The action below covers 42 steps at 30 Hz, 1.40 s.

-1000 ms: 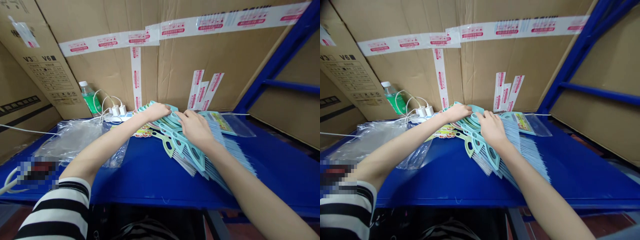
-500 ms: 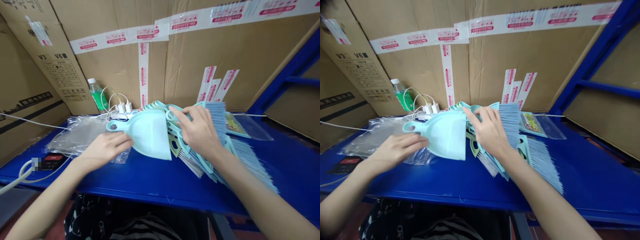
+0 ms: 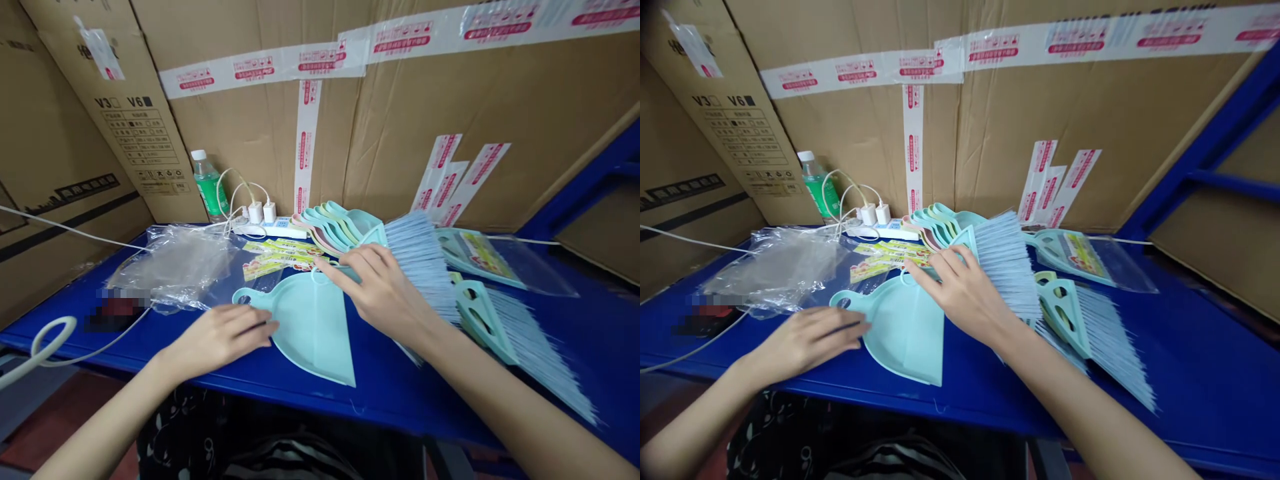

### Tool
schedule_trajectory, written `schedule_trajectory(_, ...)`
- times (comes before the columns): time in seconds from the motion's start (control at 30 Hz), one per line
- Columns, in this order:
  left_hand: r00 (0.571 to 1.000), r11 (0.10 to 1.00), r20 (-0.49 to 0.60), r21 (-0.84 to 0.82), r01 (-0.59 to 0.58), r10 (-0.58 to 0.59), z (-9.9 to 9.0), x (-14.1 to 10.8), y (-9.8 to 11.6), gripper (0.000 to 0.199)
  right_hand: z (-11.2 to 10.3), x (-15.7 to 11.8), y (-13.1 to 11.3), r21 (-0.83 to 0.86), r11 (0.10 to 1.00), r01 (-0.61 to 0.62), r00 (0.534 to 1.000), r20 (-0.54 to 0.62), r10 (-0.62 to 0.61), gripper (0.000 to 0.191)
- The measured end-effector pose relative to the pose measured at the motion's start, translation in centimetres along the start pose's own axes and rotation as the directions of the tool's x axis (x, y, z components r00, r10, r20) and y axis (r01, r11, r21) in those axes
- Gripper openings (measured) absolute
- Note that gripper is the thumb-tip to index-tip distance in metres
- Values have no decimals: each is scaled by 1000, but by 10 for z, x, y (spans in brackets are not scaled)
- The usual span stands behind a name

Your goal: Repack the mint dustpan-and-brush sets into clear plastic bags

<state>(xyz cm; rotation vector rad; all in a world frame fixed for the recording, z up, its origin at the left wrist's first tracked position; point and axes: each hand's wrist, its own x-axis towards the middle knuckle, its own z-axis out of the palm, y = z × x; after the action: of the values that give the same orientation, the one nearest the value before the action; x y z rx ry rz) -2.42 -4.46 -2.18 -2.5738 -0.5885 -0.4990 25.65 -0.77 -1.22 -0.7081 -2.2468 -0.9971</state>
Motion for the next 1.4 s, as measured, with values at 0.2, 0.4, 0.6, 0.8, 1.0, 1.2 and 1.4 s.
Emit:
schedule_trajectory(0.2, 914, 952, 297, -44, 302, -276, -22, -19, -42, 44, 2, -3, 3, 44, 999, 9, 1000, 28, -10, 47)
schedule_trajectory(0.4, 847, 914, 411, -73, 398, -336, -9, -28, -50, 48, 9, -8, 3, 84, 996, 17, 998, 52, -21, 46)
schedule_trajectory(0.6, 899, 942, 295, 18, 334, -324, -17, -31, -53, 40, 10, -11, 4, 125, 992, 9, 997, 70, -17, 45)
schedule_trajectory(0.8, 877, 895, 208, 213, 391, -433, -13, -58, -82, 45, 7, -10, 3, 161, 987, -5, 995, 94, -11, 45)
schedule_trajectory(1.0, 939, 951, 164, 117, 286, -302, -15, -49, -84, 47, 12, -12, 5, 143, 990, -19, 994, 112, 3, 45)
schedule_trajectory(1.2, 999, 985, 17, -171, -25, 28, -10, 38, 25, 25, 12, -12, 4, 167, 985, -33, 990, 138, 10, 42)
schedule_trajectory(1.4, 982, 950, -111, -259, -176, 152, 36, 61, 80, 19, 9, -11, 1, 144, 989, -31, 994, 105, 16, 45)
